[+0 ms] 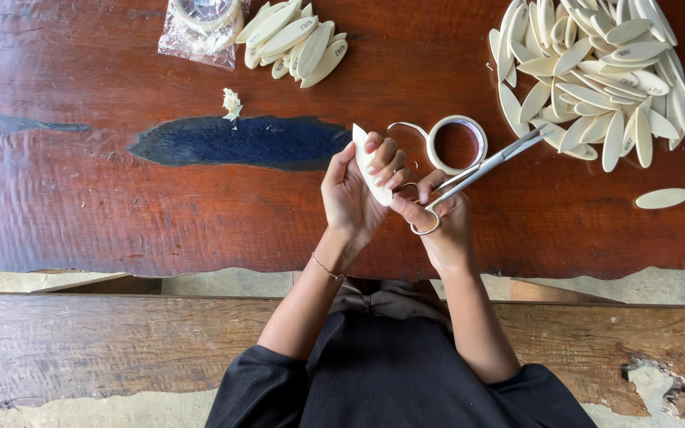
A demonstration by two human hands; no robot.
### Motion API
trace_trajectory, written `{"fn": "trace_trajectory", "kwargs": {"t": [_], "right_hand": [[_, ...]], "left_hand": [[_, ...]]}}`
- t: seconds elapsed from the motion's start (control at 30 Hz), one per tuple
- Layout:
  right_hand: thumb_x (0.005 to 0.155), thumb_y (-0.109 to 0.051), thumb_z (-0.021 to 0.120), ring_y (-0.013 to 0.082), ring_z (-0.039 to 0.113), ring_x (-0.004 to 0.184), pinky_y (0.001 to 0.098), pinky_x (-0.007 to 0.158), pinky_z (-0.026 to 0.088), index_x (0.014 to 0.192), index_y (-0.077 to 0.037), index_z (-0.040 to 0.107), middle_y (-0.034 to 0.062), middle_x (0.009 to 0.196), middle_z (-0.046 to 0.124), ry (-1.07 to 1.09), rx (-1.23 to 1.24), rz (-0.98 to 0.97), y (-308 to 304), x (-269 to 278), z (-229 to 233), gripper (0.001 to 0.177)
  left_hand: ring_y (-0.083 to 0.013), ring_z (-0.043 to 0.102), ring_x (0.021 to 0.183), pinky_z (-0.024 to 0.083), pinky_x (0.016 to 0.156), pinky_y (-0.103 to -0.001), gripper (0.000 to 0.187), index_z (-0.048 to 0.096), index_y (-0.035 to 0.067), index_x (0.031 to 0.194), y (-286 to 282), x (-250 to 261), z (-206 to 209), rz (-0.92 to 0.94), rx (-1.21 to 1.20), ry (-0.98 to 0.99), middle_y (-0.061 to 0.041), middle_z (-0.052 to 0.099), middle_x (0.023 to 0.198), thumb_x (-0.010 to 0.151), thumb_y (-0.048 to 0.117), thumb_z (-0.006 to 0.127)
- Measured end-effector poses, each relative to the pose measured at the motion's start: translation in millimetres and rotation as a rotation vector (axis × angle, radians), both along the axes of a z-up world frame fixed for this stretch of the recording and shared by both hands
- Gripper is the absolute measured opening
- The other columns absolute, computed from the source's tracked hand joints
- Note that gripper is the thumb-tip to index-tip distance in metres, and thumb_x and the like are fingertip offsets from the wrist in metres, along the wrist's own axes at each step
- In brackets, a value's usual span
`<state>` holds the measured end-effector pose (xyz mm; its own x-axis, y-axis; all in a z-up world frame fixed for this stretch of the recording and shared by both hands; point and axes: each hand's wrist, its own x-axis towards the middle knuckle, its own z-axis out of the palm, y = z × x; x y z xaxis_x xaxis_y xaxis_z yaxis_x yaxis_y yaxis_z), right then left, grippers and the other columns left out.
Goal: The person applies thin white tape to the edges of multiple white oval blanks, uses scissors to cut the tape, and presses the tape onto the perimeter of each piece by hand.
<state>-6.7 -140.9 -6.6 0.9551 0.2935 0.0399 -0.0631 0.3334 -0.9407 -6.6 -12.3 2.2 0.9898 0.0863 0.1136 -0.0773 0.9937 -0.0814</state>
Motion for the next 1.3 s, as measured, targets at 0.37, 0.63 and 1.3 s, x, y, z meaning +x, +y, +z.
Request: {"fn": "trace_trajectory", "kwargs": {"t": [0.37, 0.63, 1.3], "right_hand": [[0.083, 0.003, 0.084, 0.0141, 0.07, 0.084, 0.0251, 0.071, 0.054, 0.079, -0.011, 0.044, 0.0154, 0.089, 0.072, -0.109, -0.056, -0.044, -2, -1, -2, 0.042], [0.08, 0.0, 0.09, 0.0167, 0.069, 0.081, 0.0246, 0.067, 0.049, 0.078, -0.012, 0.044, 0.0178, 0.089, 0.076, -0.39, -0.21, -0.223, -3, -3, 1, 0.048], [0.078, 0.004, 0.086, 0.0158, 0.05, 0.062, 0.0262, 0.059, 0.044, 0.079, -0.017, 0.042, 0.0135, 0.072, 0.063, -0.441, -0.029, -0.285, -49, -21, 4, 0.049]], "left_hand": [[-0.0106, 0.039, 0.071, 0.044, 0.072, -0.029, 0.019, 0.039, 0.011, 0.108, -8, -8, -2, 0.163, 0.144, 0.044, 0.003, 0.032, 0.081, 0.108, 0.029, 0.031], [-0.0121, 0.044, 0.084, 0.043, 0.083, -0.029, 0.022, 0.04, 0.012, 0.114, -17, -13, 0, 0.282, 0.474, 0.165, 0.0, 0.036, 0.094, 0.114, 0.033, 0.033], [-0.0225, 0.076, 0.092, 0.061, 0.073, -0.031, 0.02, 0.07, -0.003, 0.109, -14, -49, 27, 0.402, 0.891, 0.119, -0.022, 0.072, 0.097, 0.09, -0.003, 0.076]]}}
